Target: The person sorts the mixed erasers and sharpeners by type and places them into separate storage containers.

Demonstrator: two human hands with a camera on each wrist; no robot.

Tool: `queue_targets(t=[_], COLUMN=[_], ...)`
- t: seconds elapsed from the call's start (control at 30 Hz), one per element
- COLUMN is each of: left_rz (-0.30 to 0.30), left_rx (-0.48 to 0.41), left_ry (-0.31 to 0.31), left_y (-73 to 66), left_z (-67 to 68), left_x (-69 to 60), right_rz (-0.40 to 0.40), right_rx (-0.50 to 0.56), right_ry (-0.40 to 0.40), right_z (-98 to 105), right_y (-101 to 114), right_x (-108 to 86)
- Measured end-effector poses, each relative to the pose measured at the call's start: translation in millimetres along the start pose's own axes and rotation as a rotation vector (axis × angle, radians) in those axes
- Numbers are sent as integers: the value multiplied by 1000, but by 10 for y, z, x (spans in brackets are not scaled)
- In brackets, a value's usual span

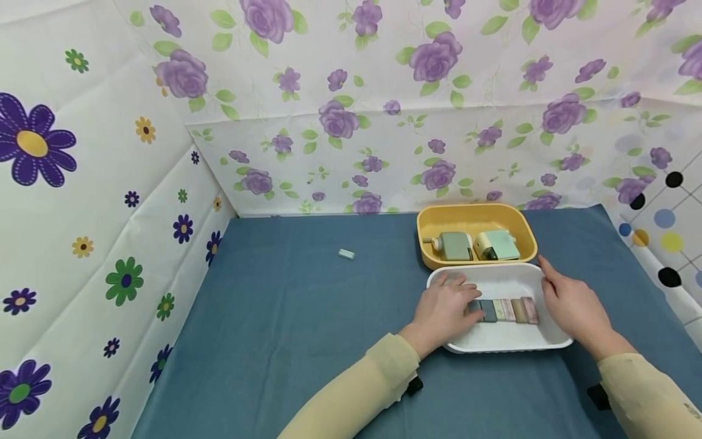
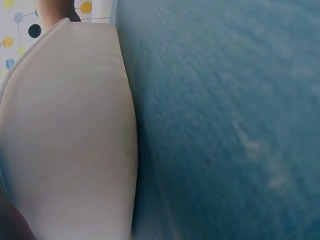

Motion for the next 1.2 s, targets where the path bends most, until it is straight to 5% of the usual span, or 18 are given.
queue_targets(t=[0.23,0.5,0.63,0.93,1.2], left_rz=[-16,75,98,207,348], left_rx=[-47,-276,-307,-365,-355], left_ry=[-129,-324,-381,-418,-369], left_y=[26,137,207,496,875], left_z=[21,29,95,201,223], left_x=[-39,-130,-179,-425,-742], right_rz=[0,6,-1,-4,6], right_rx=[-2,-4,-10,-24,-32], right_ry=[-4,4,17,19,4], right_z=[-12,-10,2,-1,11], right_y=[3,17,19,11,-6], right_x=[27,32,29,24,35])
Point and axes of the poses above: each hand's wrist, its own x-axis towards the middle knuckle, its own z-axis out of the back of the hand, y = z × x, the point moved 1 cm from there along x, towards the middle knuckle, and after that the axes turned 14 degrees about -z, right-handed, at the moved point
